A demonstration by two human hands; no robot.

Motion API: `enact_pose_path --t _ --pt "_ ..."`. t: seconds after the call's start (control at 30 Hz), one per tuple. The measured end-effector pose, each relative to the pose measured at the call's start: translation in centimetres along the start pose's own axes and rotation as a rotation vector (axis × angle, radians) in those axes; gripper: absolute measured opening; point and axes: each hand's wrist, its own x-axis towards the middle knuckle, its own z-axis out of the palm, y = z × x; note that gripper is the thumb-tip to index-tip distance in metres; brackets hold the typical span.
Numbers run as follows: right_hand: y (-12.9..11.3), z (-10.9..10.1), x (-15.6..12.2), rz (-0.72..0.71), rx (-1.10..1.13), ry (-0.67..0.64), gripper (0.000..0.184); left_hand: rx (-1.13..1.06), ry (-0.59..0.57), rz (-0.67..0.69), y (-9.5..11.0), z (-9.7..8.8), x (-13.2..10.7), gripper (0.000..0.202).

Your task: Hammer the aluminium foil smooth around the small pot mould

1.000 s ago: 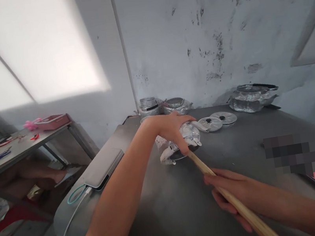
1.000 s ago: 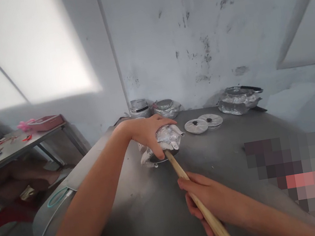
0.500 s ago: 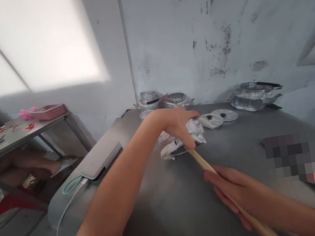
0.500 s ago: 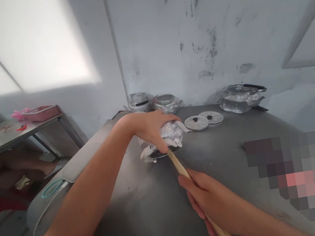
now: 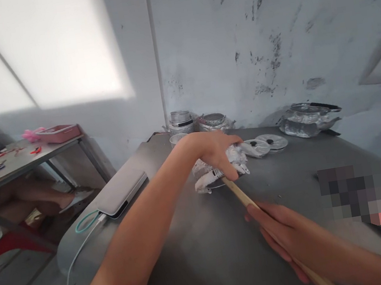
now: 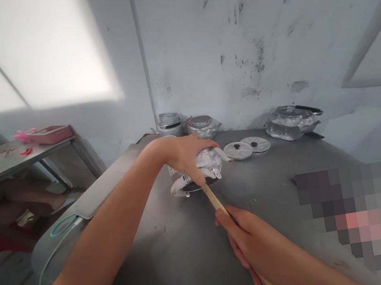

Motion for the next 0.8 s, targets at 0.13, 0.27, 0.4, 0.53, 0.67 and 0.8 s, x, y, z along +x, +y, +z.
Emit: enact_pose_path --t 0.13,0.27,0.4,0.53,0.67,0.8 --pt "0.2 0.2 0.0 -0.126 -0.024 0.076 0.038 0.006 0.003 -0.026 0.2 0.0 -0.2 0.113" --pt "1.0 0.2 0.3 -0.140 -0.063 0.092 0.036 0.009 0.005 -0.005 0.1 0.0 -0.2 0.115" --pt "1.1 -0.3 0.5 -0.152 -0.086 0.058 0.029 0.011 0.012 0.039 -0.2 0.0 -0.1 0.119" --pt "0.5 -0.7 0.3 -0.179 -0.062 0.085 0.031 -0.035 0.032 0.040 -0.5 0.1 0.1 0.118" --pt "0.9 -0.8 0.4 -0.176 -0.137 0.069 0.032 -0.058 0.061 0.044 -0.7 0.4 0.2 0.116" --pt "1.9 -1.0 1.2 -0.218 -0.261 0.153 0.031 -0.045 0.093 0.074 -0.6 0.5 0.2 0.116"
